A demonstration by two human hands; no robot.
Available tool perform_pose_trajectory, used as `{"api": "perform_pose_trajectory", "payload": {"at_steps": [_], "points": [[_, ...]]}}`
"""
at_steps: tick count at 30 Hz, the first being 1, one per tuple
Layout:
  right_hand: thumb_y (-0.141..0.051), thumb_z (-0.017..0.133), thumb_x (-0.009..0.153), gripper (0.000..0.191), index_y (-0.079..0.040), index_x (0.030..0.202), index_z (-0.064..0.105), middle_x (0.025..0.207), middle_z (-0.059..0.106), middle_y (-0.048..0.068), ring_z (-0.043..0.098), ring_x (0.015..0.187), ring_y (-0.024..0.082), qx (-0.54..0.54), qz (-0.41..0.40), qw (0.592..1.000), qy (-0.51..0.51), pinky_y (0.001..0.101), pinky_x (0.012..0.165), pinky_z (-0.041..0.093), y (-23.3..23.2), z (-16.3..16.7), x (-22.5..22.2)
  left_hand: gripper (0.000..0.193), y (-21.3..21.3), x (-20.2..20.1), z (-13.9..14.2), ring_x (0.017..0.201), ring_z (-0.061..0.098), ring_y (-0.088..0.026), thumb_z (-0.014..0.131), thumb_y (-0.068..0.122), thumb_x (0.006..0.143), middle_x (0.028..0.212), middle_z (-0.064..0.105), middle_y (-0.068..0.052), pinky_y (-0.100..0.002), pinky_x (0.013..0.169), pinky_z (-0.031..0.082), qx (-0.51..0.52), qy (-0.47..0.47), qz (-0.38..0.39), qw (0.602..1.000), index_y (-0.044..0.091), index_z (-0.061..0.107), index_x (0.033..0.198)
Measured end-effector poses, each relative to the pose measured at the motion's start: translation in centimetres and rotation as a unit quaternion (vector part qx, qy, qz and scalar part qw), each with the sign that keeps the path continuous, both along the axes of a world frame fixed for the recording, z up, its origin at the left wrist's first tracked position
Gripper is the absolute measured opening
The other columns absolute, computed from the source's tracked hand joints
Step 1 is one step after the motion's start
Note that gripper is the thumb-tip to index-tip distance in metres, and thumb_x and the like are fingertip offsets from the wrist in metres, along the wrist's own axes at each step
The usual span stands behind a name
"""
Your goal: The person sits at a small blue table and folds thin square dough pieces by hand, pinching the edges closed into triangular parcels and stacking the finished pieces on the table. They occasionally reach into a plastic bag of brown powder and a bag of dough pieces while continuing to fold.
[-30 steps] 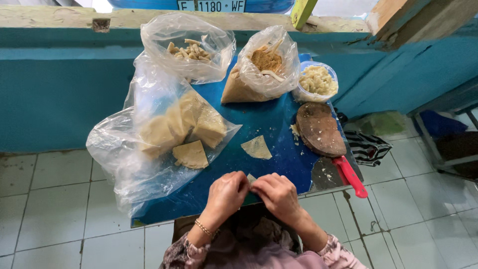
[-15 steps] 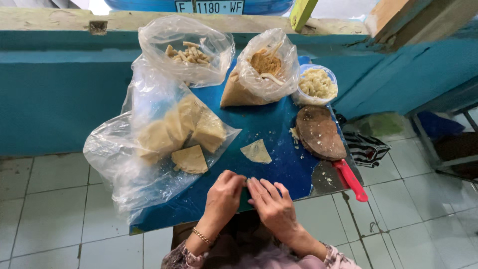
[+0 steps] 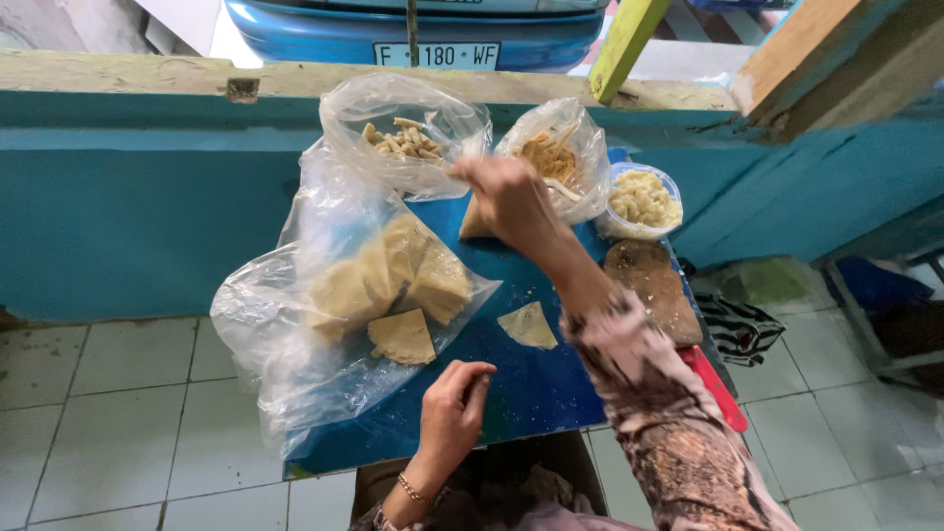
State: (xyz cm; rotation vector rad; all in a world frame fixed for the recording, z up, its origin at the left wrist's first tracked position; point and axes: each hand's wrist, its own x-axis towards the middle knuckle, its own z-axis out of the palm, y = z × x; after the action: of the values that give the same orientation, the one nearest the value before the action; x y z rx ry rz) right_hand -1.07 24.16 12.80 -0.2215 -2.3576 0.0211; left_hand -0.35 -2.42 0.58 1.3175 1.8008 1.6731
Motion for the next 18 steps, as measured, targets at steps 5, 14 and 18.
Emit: {"api": "perform_pose_trajectory", "payload": {"at_steps": [5,14,18], "points": [[-0.008,0.063,0.099,0.021,-0.01,0.118,0.073,0.111,0.075,0.012,0.073,0.092,0.027,0.002,-0.041,0.996,0.078,0.0358,0.077,0.059,4.9,0.6,-1.1,0.029,1.0,-0.2,0.5,0.096,0.063,-0.031,0.065,0.004,0.086,0.108,0.068,-0.008,-0.038,0.081,0.053,0.004,0.258,-0.02,0.966,0.008,0.071,0.114],[-0.036,0.076,0.089,0.018,-0.019,0.09,0.081,0.1,0.07,0.011,0.067,0.101,0.032,-0.001,-0.286,0.937,-0.201,0.0486,0.082,0.054,15.3,-5.5,7.8,0.027,5.3,0.1,1.4,0.11,0.056,-0.029,0.065,0.017,0.087,0.111,0.06,-0.011,-0.057,0.102,0.036,-0.142,0.448,-0.084,0.879,0.007,0.064,0.112],[-0.043,0.078,0.085,0.024,-0.02,0.091,0.082,0.107,0.069,0.007,0.062,0.115,0.029,0.037,-0.297,0.93,-0.214,0.0464,0.09,0.053,15.6,-5.6,6.8,0.022,4.6,0.7,1.4,0.1,0.059,-0.029,0.067,0.019,0.083,0.102,0.061,-0.01,-0.051,0.091,0.041,-0.105,0.408,-0.037,0.906,0.01,0.066,0.102]]}}
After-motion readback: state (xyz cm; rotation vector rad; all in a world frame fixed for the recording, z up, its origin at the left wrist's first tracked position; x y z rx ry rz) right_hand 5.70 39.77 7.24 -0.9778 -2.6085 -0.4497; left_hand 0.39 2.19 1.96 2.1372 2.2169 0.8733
